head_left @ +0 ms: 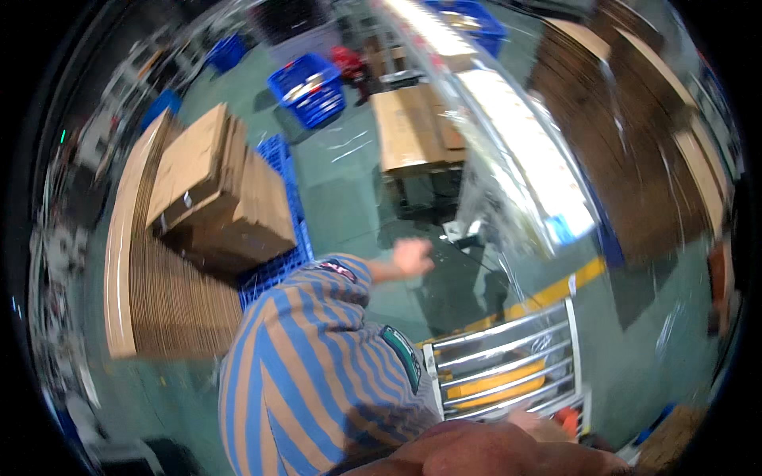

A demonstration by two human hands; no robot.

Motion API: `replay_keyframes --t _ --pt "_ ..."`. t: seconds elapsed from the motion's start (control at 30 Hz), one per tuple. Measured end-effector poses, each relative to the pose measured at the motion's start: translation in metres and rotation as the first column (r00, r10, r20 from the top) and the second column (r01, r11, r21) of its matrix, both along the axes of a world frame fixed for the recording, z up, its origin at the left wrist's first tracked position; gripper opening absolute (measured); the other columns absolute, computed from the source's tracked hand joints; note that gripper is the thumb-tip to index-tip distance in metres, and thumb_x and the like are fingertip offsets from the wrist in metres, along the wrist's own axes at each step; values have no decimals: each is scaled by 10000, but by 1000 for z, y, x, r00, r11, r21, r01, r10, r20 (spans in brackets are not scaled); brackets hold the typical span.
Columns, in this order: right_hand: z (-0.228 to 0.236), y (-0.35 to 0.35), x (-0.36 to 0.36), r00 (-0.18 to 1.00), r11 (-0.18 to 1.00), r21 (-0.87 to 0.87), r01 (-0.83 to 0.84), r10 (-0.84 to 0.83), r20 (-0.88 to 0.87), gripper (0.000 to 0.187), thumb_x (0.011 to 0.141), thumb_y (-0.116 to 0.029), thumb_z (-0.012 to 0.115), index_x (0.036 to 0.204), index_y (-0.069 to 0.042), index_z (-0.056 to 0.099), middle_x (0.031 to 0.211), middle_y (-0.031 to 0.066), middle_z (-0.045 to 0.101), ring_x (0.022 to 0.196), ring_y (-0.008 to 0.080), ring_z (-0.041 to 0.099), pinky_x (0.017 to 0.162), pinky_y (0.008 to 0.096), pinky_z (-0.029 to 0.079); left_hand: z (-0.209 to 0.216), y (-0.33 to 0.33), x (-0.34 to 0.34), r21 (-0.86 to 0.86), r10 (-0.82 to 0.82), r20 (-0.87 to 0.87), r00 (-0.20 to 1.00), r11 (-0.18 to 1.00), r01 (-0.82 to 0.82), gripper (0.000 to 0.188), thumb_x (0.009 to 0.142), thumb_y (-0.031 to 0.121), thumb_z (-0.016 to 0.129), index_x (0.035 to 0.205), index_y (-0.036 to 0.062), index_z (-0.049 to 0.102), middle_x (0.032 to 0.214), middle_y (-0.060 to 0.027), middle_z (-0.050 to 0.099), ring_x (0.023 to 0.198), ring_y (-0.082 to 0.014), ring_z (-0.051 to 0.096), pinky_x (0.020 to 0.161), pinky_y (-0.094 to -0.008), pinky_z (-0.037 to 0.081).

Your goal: The person constructs cardboard boxes and fills them with boxed products from a conveyor belt, then places the finished packages onto a rolling rack.

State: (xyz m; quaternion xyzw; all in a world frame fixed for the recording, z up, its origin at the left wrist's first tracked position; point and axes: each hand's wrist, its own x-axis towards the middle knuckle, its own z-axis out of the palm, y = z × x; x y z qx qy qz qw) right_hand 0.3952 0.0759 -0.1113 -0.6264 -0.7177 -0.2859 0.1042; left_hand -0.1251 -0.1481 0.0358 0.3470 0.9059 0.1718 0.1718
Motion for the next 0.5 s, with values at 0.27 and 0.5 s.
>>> replay_keyframes --t 0.27,0.5 --pt "-10 -193 -337 766 143 -760 -634 247 -593 696 832 -561 555 1258 -11 530 1344 257 445 1252 371 427 1041 415 337 77 -458 -296 31 818 -573 46 79 -996 862 714 602 611 1351 73 373 1238 -158 490 1127 -326 479 889 -474 422" --pt "76 -264 -509 803 -220 -925 -310 461 -379 770 796 -626 540 1247 -1 537 1222 229 563 1165 349 519 973 389 415 62 -584 -337 -95 803 -567 186 160 -982 770 695 740 555 1046 57 614 1133 -147 574 903 -339 568 740 -447 460"
